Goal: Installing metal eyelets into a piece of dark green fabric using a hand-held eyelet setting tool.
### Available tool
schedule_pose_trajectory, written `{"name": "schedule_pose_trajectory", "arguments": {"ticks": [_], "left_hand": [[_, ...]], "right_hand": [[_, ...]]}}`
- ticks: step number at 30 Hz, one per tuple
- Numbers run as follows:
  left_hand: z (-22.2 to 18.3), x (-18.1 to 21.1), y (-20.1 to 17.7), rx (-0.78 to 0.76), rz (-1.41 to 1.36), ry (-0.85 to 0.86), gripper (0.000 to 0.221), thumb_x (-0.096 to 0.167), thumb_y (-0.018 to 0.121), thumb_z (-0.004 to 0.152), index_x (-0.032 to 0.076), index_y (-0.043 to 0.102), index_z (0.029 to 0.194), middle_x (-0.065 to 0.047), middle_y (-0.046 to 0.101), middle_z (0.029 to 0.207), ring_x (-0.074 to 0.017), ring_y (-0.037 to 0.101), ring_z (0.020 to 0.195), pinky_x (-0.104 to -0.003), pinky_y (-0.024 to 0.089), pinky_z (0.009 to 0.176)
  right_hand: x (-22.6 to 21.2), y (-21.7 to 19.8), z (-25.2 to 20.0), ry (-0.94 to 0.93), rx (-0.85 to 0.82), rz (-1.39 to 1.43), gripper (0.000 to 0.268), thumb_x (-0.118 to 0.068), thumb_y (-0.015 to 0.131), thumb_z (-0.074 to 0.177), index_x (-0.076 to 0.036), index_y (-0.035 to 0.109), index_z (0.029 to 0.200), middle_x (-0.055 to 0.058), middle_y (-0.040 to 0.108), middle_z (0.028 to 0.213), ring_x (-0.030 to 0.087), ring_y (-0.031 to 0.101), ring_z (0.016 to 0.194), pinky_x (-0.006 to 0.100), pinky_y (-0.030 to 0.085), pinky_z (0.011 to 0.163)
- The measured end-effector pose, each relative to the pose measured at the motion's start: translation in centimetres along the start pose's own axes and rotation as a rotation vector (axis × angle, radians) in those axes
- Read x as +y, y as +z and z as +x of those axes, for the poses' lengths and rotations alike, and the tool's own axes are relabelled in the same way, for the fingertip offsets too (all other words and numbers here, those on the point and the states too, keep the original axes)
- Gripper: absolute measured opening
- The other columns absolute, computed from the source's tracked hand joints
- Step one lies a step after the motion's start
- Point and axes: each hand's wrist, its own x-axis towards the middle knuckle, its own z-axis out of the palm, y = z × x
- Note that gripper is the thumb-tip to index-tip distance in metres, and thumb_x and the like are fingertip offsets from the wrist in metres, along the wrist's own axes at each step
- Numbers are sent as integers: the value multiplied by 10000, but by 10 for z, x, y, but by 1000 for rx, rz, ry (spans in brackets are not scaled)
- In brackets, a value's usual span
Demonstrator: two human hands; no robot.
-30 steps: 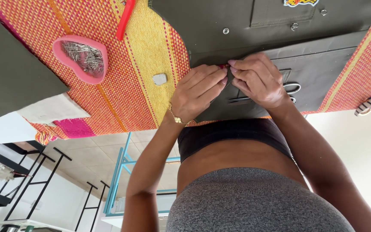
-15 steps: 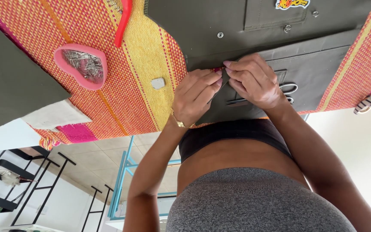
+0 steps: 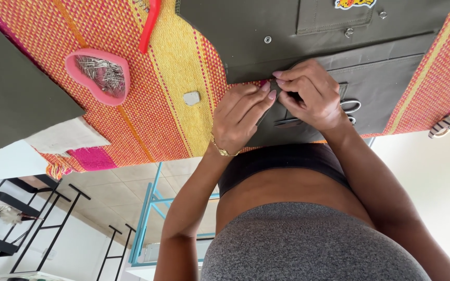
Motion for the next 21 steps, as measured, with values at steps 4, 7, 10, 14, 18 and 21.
{"name": "schedule_pose_trajectory", "arguments": {"ticks": [4,7,10,14,18,21], "left_hand": [[2,1,2,34,3,-7,287,31,602,1115,-1,856,985,-143,792,927,-296,772,825,-387,674,789],[-3,2,5,40,17,-26,248,37,636,1099,23,859,992,-122,801,938,-280,768,834,-383,673,786],[1,4,3,46,-2,-40,251,23,634,1099,7,864,1000,-132,795,919,-292,767,811,-385,673,775],[-2,3,4,46,4,-47,219,26,667,1081,19,868,995,-124,802,916,-281,767,810,-383,674,769],[-5,4,5,59,8,-54,166,25,718,1048,25,865,971,-104,800,909,-275,763,802,-373,672,762],[-4,2,5,63,8,-63,130,27,744,1031,24,862,975,-111,799,910,-279,757,799,-380,673,760]], "right_hand": [[8,0,-8,-38,-3,1,27,83,774,946,84,795,928,199,776,988,360,760,790,404,657,666],[7,-1,-9,-52,-5,-11,32,93,771,934,80,798,924,191,774,988,330,749,781,391,656,668],[7,-1,-10,-61,-9,-16,43,91,764,932,66,795,914,181,775,982,319,744,779,388,658,677],[10,2,-14,-83,-18,-48,50,60,766,942,57,805,911,177,783,1002,320,745,798,383,659,687],[7,4,-7,-116,10,-65,37,80,760,943,83,786,916,204,764,984,342,730,776,391,655,660],[4,2,-1,-94,19,-56,35,101,763,936,89,794,927,206,769,985,343,737,775,399,652,650]]}}
